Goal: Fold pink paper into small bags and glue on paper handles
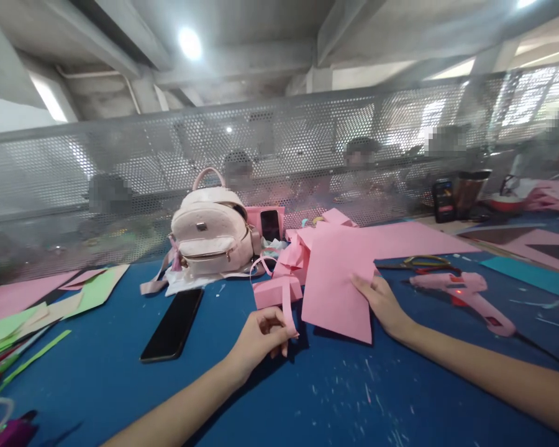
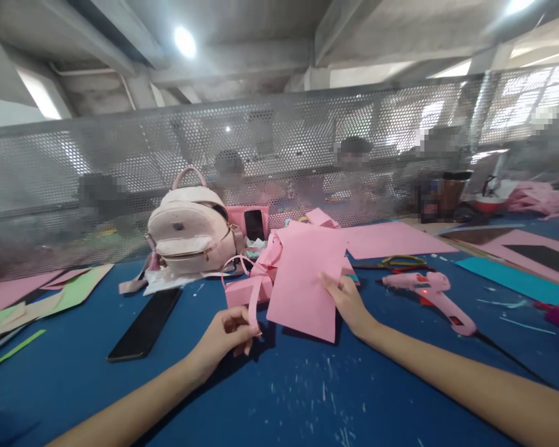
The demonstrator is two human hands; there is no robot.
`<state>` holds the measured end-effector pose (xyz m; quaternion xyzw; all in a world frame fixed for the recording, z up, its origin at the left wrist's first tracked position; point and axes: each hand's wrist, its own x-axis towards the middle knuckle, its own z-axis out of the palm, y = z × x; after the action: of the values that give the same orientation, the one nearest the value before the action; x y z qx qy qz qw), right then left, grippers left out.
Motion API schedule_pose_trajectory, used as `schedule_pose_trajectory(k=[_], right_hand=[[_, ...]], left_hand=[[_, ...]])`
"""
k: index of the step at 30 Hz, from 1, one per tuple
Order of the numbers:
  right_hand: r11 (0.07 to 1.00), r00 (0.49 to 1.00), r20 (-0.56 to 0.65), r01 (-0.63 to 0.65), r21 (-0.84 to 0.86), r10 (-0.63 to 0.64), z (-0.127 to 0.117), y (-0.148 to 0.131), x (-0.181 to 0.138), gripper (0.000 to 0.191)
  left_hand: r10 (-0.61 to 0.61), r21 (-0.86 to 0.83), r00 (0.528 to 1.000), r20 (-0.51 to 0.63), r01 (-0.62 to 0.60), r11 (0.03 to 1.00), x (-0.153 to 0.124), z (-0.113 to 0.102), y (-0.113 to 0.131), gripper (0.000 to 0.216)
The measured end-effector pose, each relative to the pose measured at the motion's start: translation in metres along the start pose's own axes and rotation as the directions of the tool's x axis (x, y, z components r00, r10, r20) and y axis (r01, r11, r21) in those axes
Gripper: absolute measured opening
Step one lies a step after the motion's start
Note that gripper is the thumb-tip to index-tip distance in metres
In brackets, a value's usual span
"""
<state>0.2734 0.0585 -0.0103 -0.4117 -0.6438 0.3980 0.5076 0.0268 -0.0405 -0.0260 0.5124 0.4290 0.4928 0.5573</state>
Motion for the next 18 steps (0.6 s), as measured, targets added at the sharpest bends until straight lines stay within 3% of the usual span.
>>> schedule_pose_trajectory(k=[5,8,11,12,14,15,16,18], right_hand=[[0.97,0.971,-0.077,0.216,-0.115,-0.225,0.011,-0.027,0.013,0.053],[0.904,0.922,0.019,0.384,-0.186,-0.388,0.025,-0.066,0.027,0.04],[0.809,0.837,0.149,0.547,-0.213,-0.527,0.048,-0.113,0.048,0.024],[0.759,0.784,0.222,0.619,-0.204,-0.58,0.057,-0.129,0.057,0.021],[0.503,0.526,0.456,0.845,-0.183,-0.718,0.079,-0.155,0.077,0.023],[0.416,0.45,0.537,0.889,-0.192,-0.713,0.092,-0.166,0.087,0.023],[0.354,0.41,0.611,0.909,-0.218,-0.677,0.105,-0.174,0.098,0.022],[0.335,0.404,0.658,0.912,-0.236,-0.635,0.133,-0.184,0.116,0.018]], left_hand=[[0.001,0.041,0.998,0.066,-0.003,0.999,-0.014,0.001,0.002,0.035],[-0.007,0.066,0.996,0.092,0.001,0.998,-0.018,0.003,0.002,0.034],[-0.004,0.084,0.995,0.104,-0.005,0.996,-0.019,0.003,0.001,0.033],[-0.003,0.09,0.994,0.109,-0.007,0.996,-0.019,0.002,0.001,0.033],[-0.003,0.101,0.993,0.118,-0.009,0.995,-0.02,0.001,0.001,0.034],[-0.004,0.106,0.993,0.122,-0.009,0.994,-0.021,0.001,0.0,0.034],[-0.005,0.111,0.992,0.125,-0.009,0.994,-0.022,0.0,0.0,0.034],[-0.008,0.122,0.992,0.126,-0.008,0.993,-0.022,-0.002,0.0,0.034]])
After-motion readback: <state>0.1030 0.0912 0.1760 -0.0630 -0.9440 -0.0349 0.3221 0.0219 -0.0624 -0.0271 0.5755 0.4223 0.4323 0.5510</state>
